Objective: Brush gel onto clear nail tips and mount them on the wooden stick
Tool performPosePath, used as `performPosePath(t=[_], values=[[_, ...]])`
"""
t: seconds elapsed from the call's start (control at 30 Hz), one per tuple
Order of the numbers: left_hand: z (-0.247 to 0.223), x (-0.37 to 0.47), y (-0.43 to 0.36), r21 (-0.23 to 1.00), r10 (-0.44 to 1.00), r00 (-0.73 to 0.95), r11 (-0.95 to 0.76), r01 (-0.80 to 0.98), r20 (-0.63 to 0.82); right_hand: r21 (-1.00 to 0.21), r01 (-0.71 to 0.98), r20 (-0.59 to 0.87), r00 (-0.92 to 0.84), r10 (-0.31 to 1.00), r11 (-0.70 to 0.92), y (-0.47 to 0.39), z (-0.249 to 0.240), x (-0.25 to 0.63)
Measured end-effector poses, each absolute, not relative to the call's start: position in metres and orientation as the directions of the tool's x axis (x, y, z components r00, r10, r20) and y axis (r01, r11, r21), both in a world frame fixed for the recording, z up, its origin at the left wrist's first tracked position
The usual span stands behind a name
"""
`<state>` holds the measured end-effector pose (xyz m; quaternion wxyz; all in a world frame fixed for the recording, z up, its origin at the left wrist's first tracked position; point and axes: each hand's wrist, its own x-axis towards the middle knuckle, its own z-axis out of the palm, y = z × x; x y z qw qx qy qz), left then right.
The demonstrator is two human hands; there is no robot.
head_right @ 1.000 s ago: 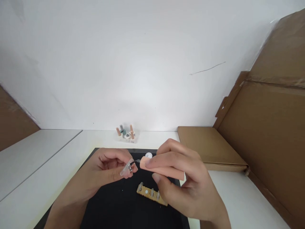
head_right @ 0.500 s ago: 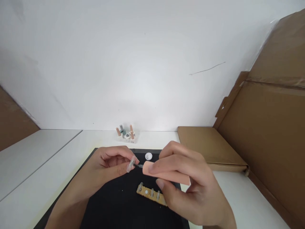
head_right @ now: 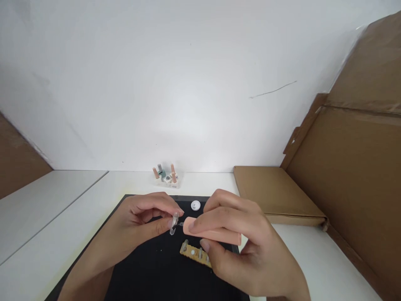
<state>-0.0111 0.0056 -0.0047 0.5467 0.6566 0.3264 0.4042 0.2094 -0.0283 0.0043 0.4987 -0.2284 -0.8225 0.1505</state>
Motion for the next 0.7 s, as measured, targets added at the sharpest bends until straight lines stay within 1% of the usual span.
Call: performPosePath(t=[0.33,0.57,0.7], values=[[-0.0031,-0.0136,0.0020,0.945,0.847,0.470,-0.319,0.077,0.248,-0.446,0.256,0.776,-0.367,0.513,0.857,-0.0272,-0.0001,0.2128],[-0.0066,-0.0135,0.0010,0.892,0.812,0.475,-0.438,0.110,0.340,-0.440,0.278,0.790,-0.333,0.515,0.854,-0.0281,-0.0023,0.2147],[-0.0071,-0.0141,0.0023,0.879,0.809,0.468,-0.460,0.125,0.356,-0.447,0.261,0.798,-0.315,0.514,0.855,-0.0298,-0.0015,0.2134]])
